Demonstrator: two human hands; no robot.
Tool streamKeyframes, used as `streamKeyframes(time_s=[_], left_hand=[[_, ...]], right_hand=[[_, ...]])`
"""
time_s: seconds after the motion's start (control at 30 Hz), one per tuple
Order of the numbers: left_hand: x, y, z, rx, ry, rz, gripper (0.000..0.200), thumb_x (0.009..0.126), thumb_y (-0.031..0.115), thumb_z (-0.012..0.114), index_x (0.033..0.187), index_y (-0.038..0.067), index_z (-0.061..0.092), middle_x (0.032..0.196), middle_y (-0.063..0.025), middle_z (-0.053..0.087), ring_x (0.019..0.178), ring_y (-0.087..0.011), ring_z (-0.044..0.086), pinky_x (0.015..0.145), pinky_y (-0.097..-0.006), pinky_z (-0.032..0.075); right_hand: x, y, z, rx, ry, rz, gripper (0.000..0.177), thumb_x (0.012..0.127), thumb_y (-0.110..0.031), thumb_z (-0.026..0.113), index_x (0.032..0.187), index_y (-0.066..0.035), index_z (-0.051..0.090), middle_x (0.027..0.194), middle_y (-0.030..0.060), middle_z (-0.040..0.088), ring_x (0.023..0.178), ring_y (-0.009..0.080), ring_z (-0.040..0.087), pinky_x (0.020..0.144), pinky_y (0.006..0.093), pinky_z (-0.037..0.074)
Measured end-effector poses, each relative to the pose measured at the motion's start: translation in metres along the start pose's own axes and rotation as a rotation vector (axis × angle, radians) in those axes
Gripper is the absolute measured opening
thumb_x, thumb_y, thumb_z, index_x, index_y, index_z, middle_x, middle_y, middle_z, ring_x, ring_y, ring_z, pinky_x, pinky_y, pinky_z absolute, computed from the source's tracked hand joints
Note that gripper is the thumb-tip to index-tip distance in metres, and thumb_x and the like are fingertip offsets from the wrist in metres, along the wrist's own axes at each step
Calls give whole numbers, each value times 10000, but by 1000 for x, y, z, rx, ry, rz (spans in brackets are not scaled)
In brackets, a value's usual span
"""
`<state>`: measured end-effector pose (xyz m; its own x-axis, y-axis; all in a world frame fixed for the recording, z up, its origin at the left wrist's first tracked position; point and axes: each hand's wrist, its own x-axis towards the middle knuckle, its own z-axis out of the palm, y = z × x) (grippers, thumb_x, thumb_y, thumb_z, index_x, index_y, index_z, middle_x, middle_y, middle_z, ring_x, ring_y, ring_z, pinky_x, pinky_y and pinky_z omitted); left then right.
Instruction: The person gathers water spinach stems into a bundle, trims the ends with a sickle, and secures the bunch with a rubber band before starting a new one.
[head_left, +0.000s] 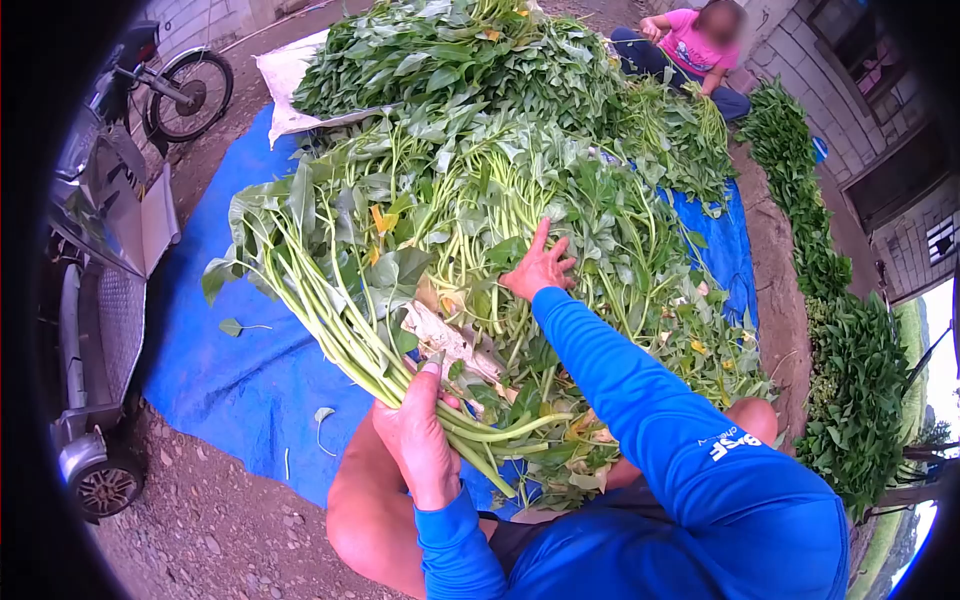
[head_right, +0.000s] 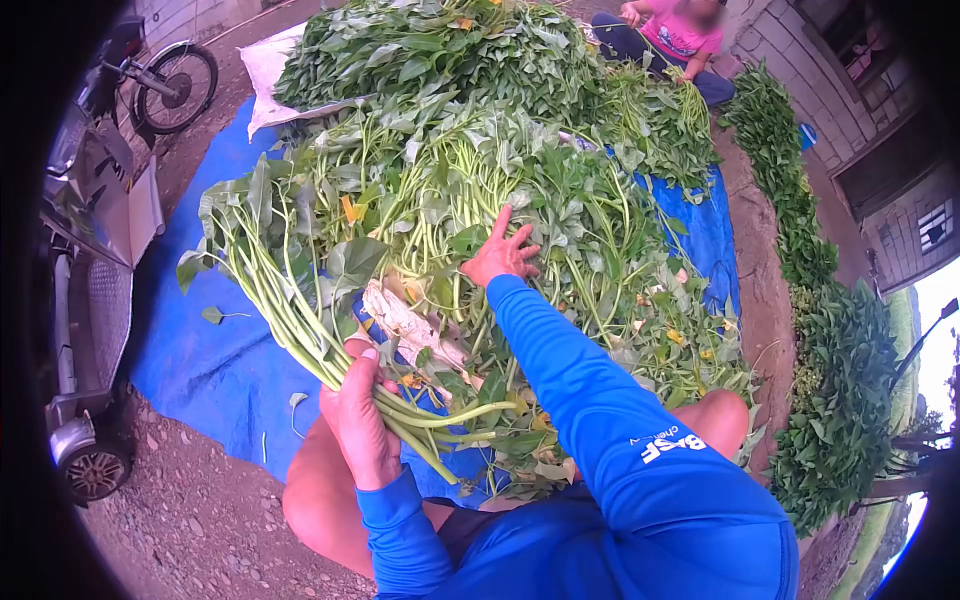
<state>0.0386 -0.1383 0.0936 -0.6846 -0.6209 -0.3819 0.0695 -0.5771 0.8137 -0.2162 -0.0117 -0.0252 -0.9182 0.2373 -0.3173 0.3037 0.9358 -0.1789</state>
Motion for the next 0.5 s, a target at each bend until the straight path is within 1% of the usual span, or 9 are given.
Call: streamKeyframes(time_s=[0.03, 0.07, 0.13, 0.17, 0.2, 0.3, 0.37, 0.4, 0.5], left_hand=[[1, 1, 0, -8, 1, 7, 211, 953, 56, 723, 1134, -5, 633, 830, -45, 637, 603, -121, 589, 553, -265, 503], [1, 3, -3, 1, -5, 5, 181, 957, 73, 725, 1102, 10, 637, 822, -36, 628, 609, -115, 586, 560, -258, 503], [0, 6, -5, 9, -21, -1, 129, 965, 105, 729, 1038, 38, 646, 807, -16, 609, 621, -104, 579, 574, -245, 504], [-1, 5, -5, 4, -24, -4, 141, 964, 108, 732, 1049, 35, 646, 808, -19, 613, 617, -106, 581, 566, -248, 507], [-1, 5, -4, -4, -29, -6, 153, 964, 110, 735, 1060, 32, 645, 808, -22, 617, 612, -108, 583, 557, -252, 510], [-3, 5, -3, -13, -13, 1, 217, 959, 118, 746, 1119, 16, 641, 811, -29, 629, 590, -110, 587, 532, -253, 512], [-8, 7, 1, -5, -13, 12, 233, 957, 120, 749, 1132, 13, 640, 813, -29, 632, 582, -109, 586, 531, -248, 509], [-8, 6, 1, -9, -29, 12, 235, 956, 120, 749, 1135, 15, 639, 812, -26, 628, 586, -108, 585, 532, -245, 508], [-6, 2, -1, -18, -63, 0, 242, 954, 120, 752, 1142, 21, 636, 804, -19, 614, 599, -106, 578, 539, -237, 503]], right_hand=[[-1, -3, -3, 10, -34, 2, 1401, 777, -414, 919, 1740, -263, -87, 1716, 297, 167, 1419, 540, 491, 1112, 677, 449], [7, 1, -8, 29, -83, -32, 1432, 772, -402, 919, 1732, -227, -129, 1709, 324, 215, 1376, 551, 541, 1136, 616, 467], [26, 11, -20, 71, -133, -88, 1422, 789, -375, 903, 1728, -211, -153, 1691, 338, 273, 1388, 511, 558, 1170, 560, 463], [35, 18, -26, 91, -156, -113, 1418, 797, -361, 896, 1725, -203, -164, 1682, 345, 303, 1394, 491, 567, 1187, 532, 461], [49, 24, -31, 37, -152, -142, 1379, 806, -338, 883, 1728, -121, -119, 1595, 333, 468, 1380, 454, 595, 1189, 465, 469], [65, 41, -76, 7, -76, -277, 1322, 793, -335, 895, 1729, -59, 2, 1503, 317, 580, 1362, 431, 615, 1174, 440, 481], [72, 56, -111, 15, -17, -371, 1256, 780, -334, 904, 1701, 1, 120, 1437, 310, 639, 1335, 424, 637, 1151, 430, 496], [53, 60, -139, -6, -15, -395, 1227, 768, -340, 914, 1678, 18, 173, 1429, 319, 640, 1316, 440, 645, 1134, 445, 507], [-13, 87, -180, -33, -31, -435, 1225, 758, -305, 907, 1688, 0, 170, 1399, 332, 649, 1281, 471, 651, 1111, 472, 520]])
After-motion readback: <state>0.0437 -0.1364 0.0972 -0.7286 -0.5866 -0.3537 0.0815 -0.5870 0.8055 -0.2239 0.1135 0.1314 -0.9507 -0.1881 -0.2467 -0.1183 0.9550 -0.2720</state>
